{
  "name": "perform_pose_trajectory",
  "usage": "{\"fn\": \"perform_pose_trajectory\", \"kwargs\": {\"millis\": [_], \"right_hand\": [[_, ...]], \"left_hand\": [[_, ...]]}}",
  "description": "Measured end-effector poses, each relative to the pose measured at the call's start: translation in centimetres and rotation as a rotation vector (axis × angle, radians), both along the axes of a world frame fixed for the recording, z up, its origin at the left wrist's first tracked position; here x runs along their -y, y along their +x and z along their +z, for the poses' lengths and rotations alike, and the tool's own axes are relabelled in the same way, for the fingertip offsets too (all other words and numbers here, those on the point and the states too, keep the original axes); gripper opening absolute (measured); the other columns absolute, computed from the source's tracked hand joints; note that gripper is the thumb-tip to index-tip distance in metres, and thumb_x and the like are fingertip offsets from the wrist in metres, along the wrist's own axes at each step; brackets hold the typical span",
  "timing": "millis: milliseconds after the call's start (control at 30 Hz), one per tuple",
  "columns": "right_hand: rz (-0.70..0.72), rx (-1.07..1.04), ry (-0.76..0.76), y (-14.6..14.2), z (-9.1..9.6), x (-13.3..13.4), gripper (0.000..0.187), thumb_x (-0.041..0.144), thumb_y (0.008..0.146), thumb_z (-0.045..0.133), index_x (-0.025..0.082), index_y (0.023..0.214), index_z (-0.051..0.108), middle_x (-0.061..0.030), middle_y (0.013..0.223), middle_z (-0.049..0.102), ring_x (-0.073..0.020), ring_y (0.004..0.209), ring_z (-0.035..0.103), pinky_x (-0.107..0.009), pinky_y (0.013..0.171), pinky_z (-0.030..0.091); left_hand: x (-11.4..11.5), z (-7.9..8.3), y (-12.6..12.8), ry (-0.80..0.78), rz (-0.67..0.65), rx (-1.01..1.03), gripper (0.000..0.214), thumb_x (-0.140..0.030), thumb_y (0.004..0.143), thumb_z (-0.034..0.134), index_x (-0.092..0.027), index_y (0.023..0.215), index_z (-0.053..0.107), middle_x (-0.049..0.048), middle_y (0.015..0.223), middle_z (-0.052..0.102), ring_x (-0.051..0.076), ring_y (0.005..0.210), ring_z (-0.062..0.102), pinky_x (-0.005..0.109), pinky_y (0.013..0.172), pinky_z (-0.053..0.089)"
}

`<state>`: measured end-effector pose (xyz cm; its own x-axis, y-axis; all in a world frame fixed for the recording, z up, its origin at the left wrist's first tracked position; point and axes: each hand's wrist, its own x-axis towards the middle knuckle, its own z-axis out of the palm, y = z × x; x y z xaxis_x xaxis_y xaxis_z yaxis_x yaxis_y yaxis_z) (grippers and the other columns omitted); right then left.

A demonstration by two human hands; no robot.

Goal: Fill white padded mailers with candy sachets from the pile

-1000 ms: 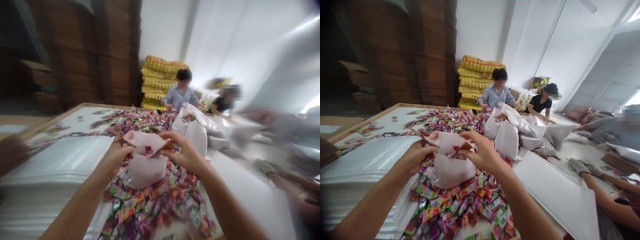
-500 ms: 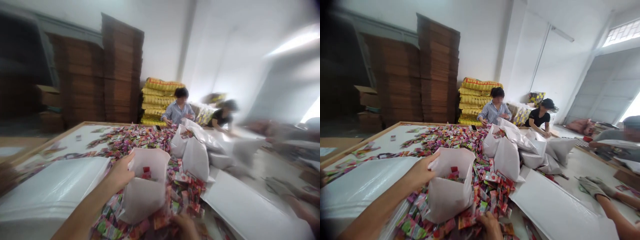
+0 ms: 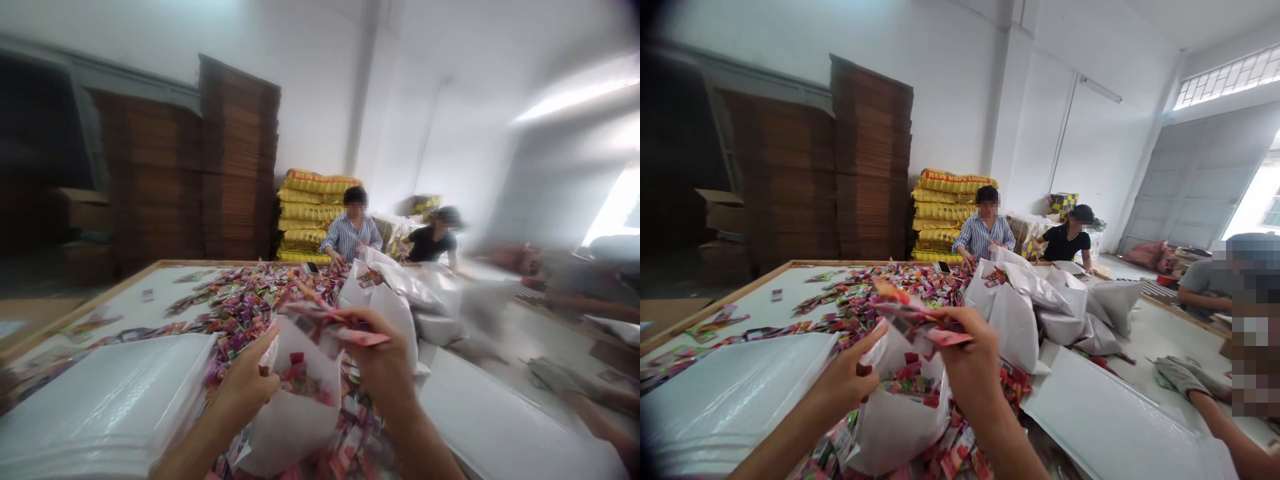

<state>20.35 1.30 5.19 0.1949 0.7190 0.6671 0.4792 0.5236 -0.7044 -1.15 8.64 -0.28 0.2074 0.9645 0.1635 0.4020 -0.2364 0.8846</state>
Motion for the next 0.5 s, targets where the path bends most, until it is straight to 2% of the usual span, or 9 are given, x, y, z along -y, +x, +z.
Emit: {"fn": "perform_pose_trajectory", "kwargs": {"millis": [67, 167, 233, 300, 400, 467, 500], "right_hand": [[0.091, 0.156, -0.073, -1.4, -2.3, -2.3, 0.033, 0.007, 0.073, 0.063, 0.025, 0.099, 0.074, -0.0028, 0.098, 0.073, -0.0211, 0.092, 0.067, -0.031, 0.083, 0.052], [0.098, 0.351, -0.193, -1.5, -5.3, -4.0, 0.051, 0.004, 0.066, 0.068, 0.023, 0.113, 0.070, -0.0067, 0.113, 0.070, -0.0254, 0.108, 0.063, -0.038, 0.096, 0.047], [0.078, 0.312, -0.215, -0.8, -5.6, -3.8, 0.052, 0.009, 0.068, 0.073, 0.023, 0.118, 0.068, -0.0071, 0.114, 0.070, -0.0249, 0.106, 0.064, -0.038, 0.096, 0.048], [0.041, 0.226, -0.173, 0.3, -4.7, -2.9, 0.038, 0.018, 0.074, 0.073, 0.023, 0.111, 0.070, -0.0054, 0.105, 0.071, -0.0224, 0.097, 0.066, -0.034, 0.089, 0.050], [-0.129, 0.110, -0.093, 2.9, -3.7, -1.1, 0.019, 0.029, 0.083, 0.066, 0.023, 0.100, 0.071, -0.0048, 0.096, 0.071, -0.0206, 0.087, 0.066, -0.031, 0.080, 0.051], [-0.236, 0.104, -0.165, 5.0, -5.0, 0.0, 0.022, 0.031, 0.082, 0.064, 0.022, 0.102, 0.070, -0.0069, 0.098, 0.071, -0.0231, 0.091, 0.066, -0.034, 0.083, 0.051], [-0.272, 0.147, -0.257, 5.9, -6.4, 0.3, 0.033, 0.031, 0.077, 0.069, 0.022, 0.108, 0.069, -0.0091, 0.107, 0.070, -0.0272, 0.100, 0.065, -0.038, 0.088, 0.051]], "left_hand": [[0.2, 0.0, -0.6, -0.140, 0.030, 0.083, 0.084, -0.014, 0.059, 0.057, -0.016, 0.143, 0.049, -0.0047, 0.055, 0.061, 0.012, 0.043, 0.049, 0.021, 0.043, 0.033], [0.4, 0.0, -1.4, -0.180, 0.065, 0.145, 0.089, -0.016, 0.063, 0.060, -0.017, 0.149, 0.039, -0.0075, 0.051, 0.057, 0.010, 0.042, 0.045, 0.018, 0.045, 0.031], [0.5, -0.1, -1.6, -0.187, 0.069, 0.152, 0.089, -0.018, 0.065, 0.063, -0.017, 0.150, 0.037, -0.0090, 0.045, 0.052, 0.009, 0.042, 0.043, 0.018, 0.045, 0.030], [0.4, -0.1, -1.5, -0.206, 0.078, 0.158, 0.088, -0.019, 0.066, 0.064, -0.018, 0.150, 0.038, -0.0091, 0.044, 0.050, 0.010, 0.041, 0.043, 0.018, 0.045, 0.029], [0.1, 0.1, -1.2, -0.230, 0.144, 0.187, 0.085, -0.023, 0.066, 0.064, -0.019, 0.148, 0.041, -0.0087, 0.044, 0.050, 0.009, 0.038, 0.041, 0.018, 0.041, 0.026], [-0.1, 0.3, -1.2, -0.232, 0.200, 0.222, 0.081, -0.026, 0.066, 0.063, -0.018, 0.145, 0.046, -0.0085, 0.042, 0.048, 0.009, 0.035, 0.038, 0.018, 0.039, 0.022], [-0.1, 0.3, -1.2, -0.229, 0.222, 0.248, 0.078, -0.027, 0.066, 0.063, -0.017, 0.143, 0.050, -0.0083, 0.042, 0.048, 0.009, 0.035, 0.037, 0.018, 0.038, 0.021]]}}
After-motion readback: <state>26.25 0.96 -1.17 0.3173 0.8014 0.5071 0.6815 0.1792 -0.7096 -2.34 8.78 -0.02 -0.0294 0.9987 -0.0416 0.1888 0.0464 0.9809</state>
